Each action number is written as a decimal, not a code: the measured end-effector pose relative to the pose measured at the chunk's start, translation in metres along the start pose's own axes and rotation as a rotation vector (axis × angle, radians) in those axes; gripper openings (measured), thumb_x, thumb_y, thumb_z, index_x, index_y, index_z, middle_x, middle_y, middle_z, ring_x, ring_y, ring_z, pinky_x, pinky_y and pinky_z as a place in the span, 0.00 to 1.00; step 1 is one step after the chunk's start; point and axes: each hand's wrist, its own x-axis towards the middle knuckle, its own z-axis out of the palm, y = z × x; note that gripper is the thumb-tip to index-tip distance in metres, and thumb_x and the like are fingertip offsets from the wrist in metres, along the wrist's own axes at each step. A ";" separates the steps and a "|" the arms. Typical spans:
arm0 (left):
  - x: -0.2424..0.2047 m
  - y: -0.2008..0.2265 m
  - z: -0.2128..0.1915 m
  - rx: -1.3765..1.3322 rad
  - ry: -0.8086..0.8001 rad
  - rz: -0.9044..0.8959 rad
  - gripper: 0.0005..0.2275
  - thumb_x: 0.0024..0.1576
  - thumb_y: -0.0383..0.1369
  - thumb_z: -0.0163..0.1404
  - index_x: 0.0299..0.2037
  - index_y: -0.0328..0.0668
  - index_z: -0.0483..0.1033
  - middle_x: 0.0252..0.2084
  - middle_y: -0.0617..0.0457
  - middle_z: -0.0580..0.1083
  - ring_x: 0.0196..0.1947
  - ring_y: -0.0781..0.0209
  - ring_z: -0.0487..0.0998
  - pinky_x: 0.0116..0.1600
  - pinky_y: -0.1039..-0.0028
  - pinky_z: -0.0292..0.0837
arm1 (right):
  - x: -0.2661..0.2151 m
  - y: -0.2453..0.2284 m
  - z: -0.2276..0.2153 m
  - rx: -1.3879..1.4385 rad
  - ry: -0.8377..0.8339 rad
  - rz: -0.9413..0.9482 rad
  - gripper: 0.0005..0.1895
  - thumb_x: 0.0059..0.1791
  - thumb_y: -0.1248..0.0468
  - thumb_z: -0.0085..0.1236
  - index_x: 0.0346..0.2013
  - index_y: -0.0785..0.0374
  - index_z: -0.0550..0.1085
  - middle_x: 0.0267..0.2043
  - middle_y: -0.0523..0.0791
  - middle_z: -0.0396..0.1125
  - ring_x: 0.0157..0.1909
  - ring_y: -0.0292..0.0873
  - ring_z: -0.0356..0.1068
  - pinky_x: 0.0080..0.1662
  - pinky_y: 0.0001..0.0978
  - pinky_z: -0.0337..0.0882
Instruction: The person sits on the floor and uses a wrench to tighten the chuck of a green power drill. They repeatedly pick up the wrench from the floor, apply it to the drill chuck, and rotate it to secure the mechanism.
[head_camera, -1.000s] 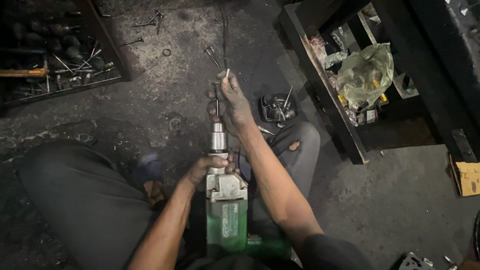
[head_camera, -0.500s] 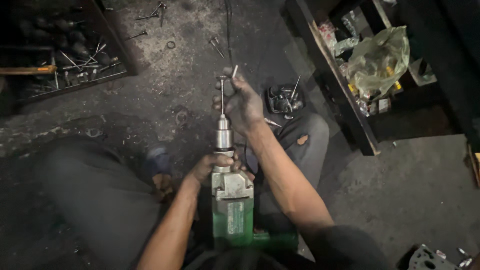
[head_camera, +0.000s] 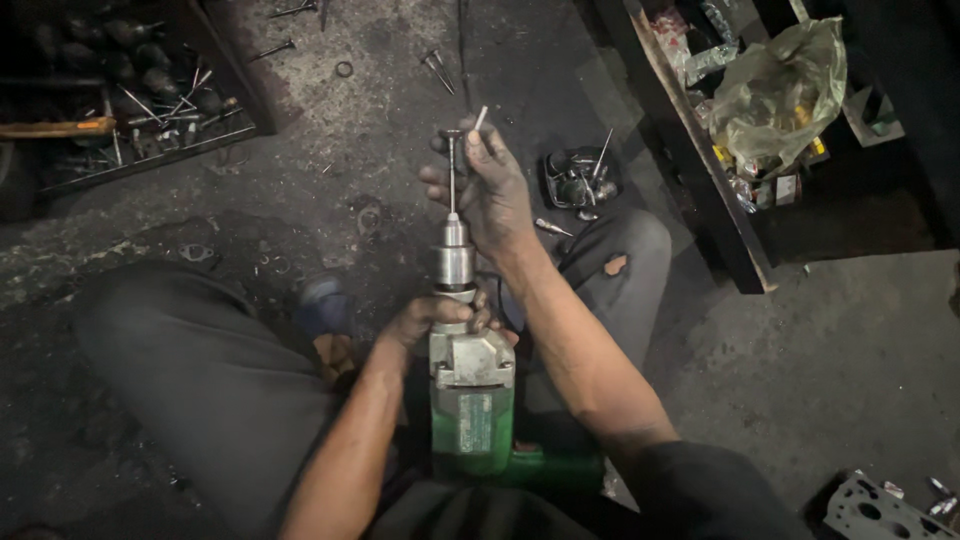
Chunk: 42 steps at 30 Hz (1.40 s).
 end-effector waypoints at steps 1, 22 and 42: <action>-0.001 0.000 0.001 0.008 0.008 -0.002 0.15 0.52 0.30 0.59 0.46 0.36 0.71 0.36 0.50 0.75 0.47 0.53 0.79 0.73 0.40 0.62 | 0.000 0.000 0.001 0.005 0.006 0.001 0.18 0.55 0.57 0.57 0.56 0.57 0.65 0.53 0.51 0.70 0.44 0.52 0.77 0.44 0.41 0.79; 0.002 0.002 0.004 0.016 0.064 -0.015 0.15 0.48 0.31 0.58 0.44 0.39 0.70 0.32 0.52 0.73 0.43 0.53 0.78 0.69 0.33 0.64 | 0.005 -0.004 0.004 -0.115 -0.024 -0.019 0.20 0.55 0.55 0.59 0.55 0.55 0.61 0.46 0.48 0.69 0.35 0.51 0.78 0.33 0.37 0.78; 0.004 0.002 -0.015 0.169 0.143 0.038 0.16 0.50 0.35 0.58 0.45 0.38 0.71 0.34 0.50 0.74 0.48 0.50 0.77 0.61 0.55 0.72 | 0.013 0.000 0.003 -0.170 0.028 -0.024 0.21 0.54 0.54 0.59 0.55 0.55 0.62 0.43 0.49 0.70 0.30 0.49 0.77 0.28 0.34 0.76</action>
